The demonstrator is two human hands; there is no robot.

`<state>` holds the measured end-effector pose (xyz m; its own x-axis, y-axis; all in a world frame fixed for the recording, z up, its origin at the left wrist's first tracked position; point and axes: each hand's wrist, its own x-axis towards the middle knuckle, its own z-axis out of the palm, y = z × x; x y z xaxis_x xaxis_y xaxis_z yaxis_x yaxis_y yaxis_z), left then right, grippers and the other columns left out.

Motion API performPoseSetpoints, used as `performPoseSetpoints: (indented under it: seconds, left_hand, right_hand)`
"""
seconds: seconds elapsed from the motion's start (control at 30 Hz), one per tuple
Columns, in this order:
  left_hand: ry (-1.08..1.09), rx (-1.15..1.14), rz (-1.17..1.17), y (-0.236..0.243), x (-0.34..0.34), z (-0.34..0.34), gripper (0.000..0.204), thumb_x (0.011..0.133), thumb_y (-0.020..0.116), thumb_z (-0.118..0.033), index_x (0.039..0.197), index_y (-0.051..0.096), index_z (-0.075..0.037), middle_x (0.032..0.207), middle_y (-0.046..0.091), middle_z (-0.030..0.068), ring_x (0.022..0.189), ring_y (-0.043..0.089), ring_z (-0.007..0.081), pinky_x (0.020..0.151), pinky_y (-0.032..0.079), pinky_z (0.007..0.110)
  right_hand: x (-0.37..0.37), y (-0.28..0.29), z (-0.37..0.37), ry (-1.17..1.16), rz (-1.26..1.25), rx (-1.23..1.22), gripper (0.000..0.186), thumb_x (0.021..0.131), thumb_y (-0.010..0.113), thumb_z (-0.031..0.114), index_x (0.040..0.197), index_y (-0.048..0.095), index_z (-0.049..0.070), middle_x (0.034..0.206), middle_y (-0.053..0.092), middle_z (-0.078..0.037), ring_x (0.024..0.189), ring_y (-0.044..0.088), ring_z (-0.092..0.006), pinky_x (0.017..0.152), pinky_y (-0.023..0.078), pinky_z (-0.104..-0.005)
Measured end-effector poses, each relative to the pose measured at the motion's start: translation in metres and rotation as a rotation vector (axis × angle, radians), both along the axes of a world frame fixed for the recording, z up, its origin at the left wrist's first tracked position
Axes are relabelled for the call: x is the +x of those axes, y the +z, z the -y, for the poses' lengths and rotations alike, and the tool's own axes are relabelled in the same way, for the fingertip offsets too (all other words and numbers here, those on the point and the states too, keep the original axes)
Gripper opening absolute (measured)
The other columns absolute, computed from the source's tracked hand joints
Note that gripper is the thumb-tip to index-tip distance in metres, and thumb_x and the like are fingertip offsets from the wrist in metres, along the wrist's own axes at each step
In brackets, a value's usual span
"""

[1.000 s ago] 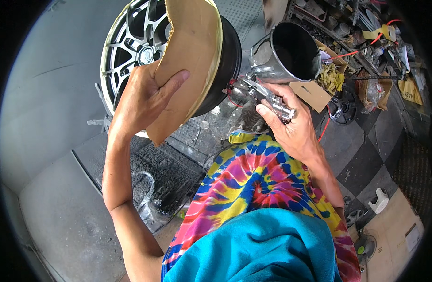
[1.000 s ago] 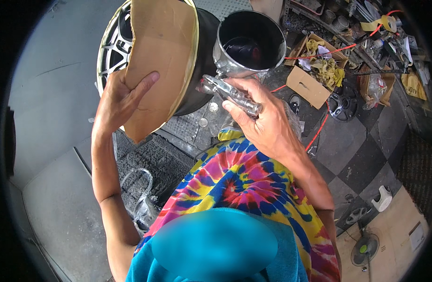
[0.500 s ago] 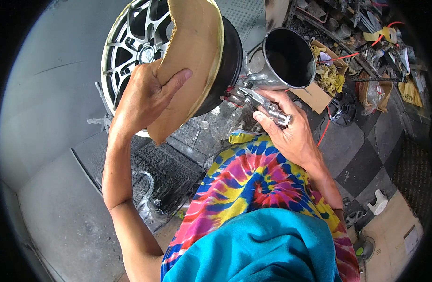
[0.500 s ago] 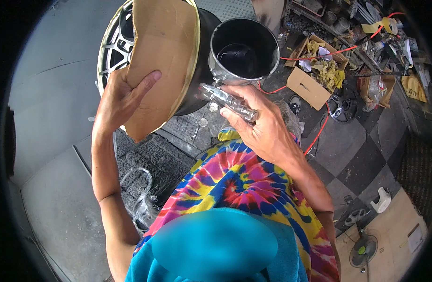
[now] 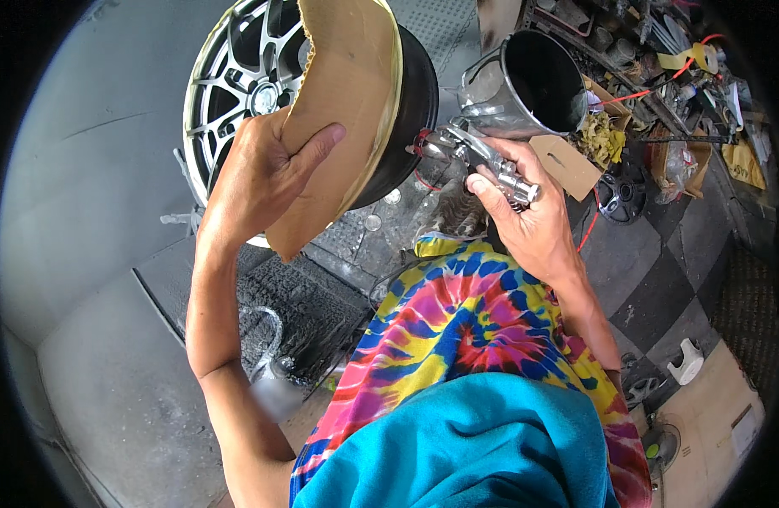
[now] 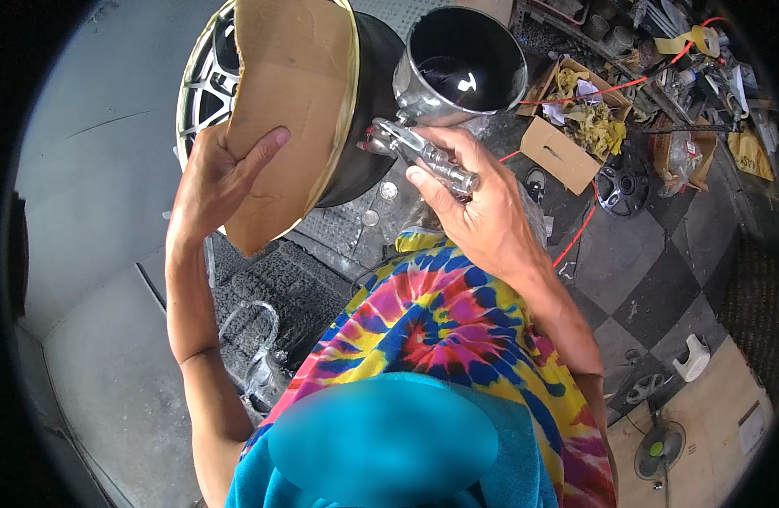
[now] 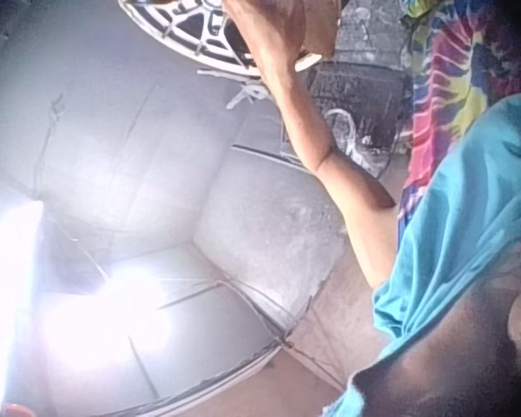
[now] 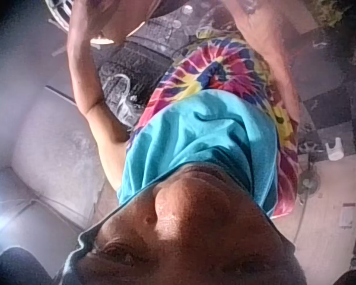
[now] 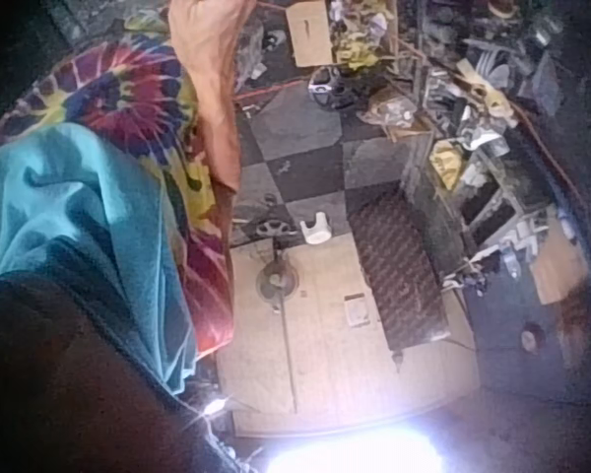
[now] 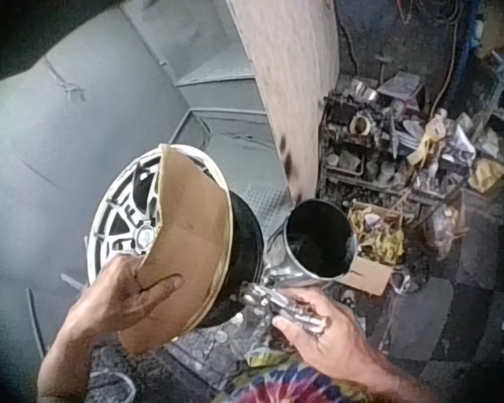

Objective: The person prepares a car rim for painting by holding a piece of cardboard against it while using a spray gun to apply paint to the inner edge.

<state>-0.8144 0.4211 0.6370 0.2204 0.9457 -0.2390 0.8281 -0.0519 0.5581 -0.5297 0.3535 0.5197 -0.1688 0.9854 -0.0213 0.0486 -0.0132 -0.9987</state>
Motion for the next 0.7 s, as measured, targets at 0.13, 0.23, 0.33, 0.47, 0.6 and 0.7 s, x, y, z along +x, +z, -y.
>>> performPoseSetpoints:
  seconds: [0.13,0.23,0.33,0.47,0.6,0.7]
  left_hand:
    - [0.029,-0.050,-0.024,0.006,0.004,0.000,0.037,0.105,0.075,-0.028,0.104,0.074,0.009,0.078,0.078,0.0198,0.067,0.077,0.0245,0.066,0.059,0.039]
    - [0.031,-0.026,-0.015,0.004,0.004,0.000,0.038,0.105,0.075,-0.028,0.105,0.074,0.009,0.078,0.078,0.0196,0.067,0.077,0.0239,0.066,0.058,0.039]
    - [0.030,-0.028,-0.004,0.004,0.003,0.000,0.038,0.105,0.075,-0.028,0.107,0.075,0.010,0.079,0.078,0.0199,0.068,0.077,0.0232,0.067,0.059,0.038]
    - [0.034,-0.040,-0.002,0.006,0.006,-0.001,0.038,0.105,0.076,-0.028,0.109,0.076,0.009,0.080,0.079,0.0193,0.068,0.077,0.0227,0.067,0.059,0.038]
    - [0.052,-0.061,-0.027,0.007,0.006,0.000,0.036,0.106,0.075,-0.027,0.111,0.077,0.008,0.082,0.080,0.0183,0.070,0.078,0.0213,0.067,0.059,0.037]
    - [0.039,-0.052,-0.013,0.007,0.008,-0.001,0.035,0.106,0.075,-0.027,0.111,0.077,0.008,0.082,0.080,0.0178,0.070,0.078,0.0202,0.066,0.059,0.036]
  right_hand:
    - [0.001,-0.002,-0.003,-0.018,0.016,0.017,0.038,0.103,0.077,0.017,0.136,0.066,0.001,0.113,0.076,-0.013,0.100,0.074,-0.0192,0.088,0.058,-0.0343]
    - [0.002,-0.001,-0.005,-0.031,-0.007,0.003,0.038,0.104,0.077,0.017,0.136,0.066,0.001,0.110,0.077,-0.013,0.098,0.073,-0.0174,0.087,0.058,-0.0336]
    - [0.003,-0.004,-0.007,-0.039,-0.018,0.005,0.037,0.104,0.077,0.017,0.136,0.066,0.001,0.108,0.077,-0.012,0.096,0.073,-0.0161,0.086,0.058,-0.0331]
    - [0.004,-0.007,-0.010,-0.060,-0.058,-0.018,0.038,0.104,0.077,0.017,0.137,0.066,0.002,0.108,0.077,-0.012,0.097,0.075,-0.0164,0.086,0.058,-0.0328]
    - [0.005,-0.008,-0.015,-0.064,-0.089,-0.047,0.038,0.104,0.077,0.018,0.137,0.065,0.002,0.109,0.078,-0.012,0.100,0.076,-0.0171,0.088,0.059,-0.0334]
    - [0.007,-0.013,-0.018,-0.088,-0.055,-0.010,0.038,0.105,0.077,0.019,0.136,0.065,0.001,0.110,0.077,-0.012,0.102,0.075,-0.0178,0.090,0.058,-0.0340]
